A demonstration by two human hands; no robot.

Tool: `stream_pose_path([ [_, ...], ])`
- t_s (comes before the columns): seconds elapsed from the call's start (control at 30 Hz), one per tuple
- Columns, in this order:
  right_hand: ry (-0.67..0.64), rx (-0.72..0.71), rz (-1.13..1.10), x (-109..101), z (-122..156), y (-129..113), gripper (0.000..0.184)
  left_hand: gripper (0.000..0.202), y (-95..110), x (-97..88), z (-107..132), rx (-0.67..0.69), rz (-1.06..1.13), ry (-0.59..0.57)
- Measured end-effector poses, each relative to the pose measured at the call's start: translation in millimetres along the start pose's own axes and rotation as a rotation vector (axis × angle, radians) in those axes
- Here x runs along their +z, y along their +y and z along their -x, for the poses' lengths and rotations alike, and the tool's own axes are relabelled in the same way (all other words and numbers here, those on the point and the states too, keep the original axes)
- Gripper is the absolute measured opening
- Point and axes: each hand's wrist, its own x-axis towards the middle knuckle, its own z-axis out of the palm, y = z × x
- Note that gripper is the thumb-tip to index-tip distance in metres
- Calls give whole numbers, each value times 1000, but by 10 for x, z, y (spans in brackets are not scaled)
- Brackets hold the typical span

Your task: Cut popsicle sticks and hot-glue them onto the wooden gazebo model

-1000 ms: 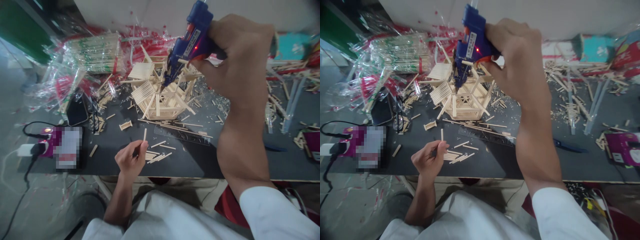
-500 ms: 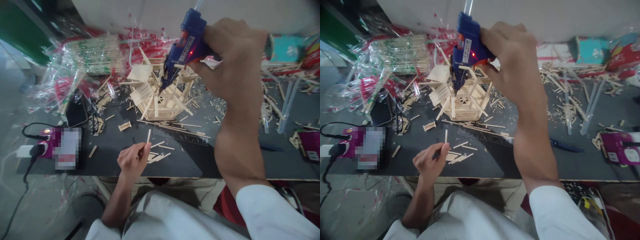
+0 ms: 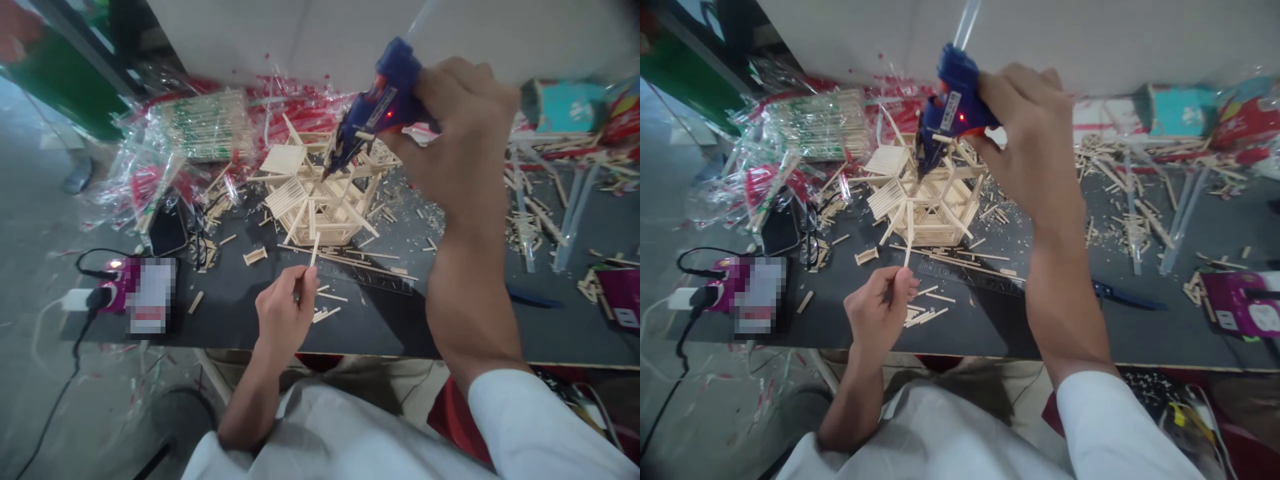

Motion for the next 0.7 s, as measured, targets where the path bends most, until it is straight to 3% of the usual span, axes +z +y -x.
stream_pose_path([
  [0.27,26,229,-66,-75,10,138,41,23,57,202,-143,-53,-24,68],
  [0.43,60,243,-53,-120,35,210,38,28,46,322,-192,-40,-119,139],
  [0.7,33,339,-54,-157,132,395,35,26,46,287,-184,85,-162,128],
])
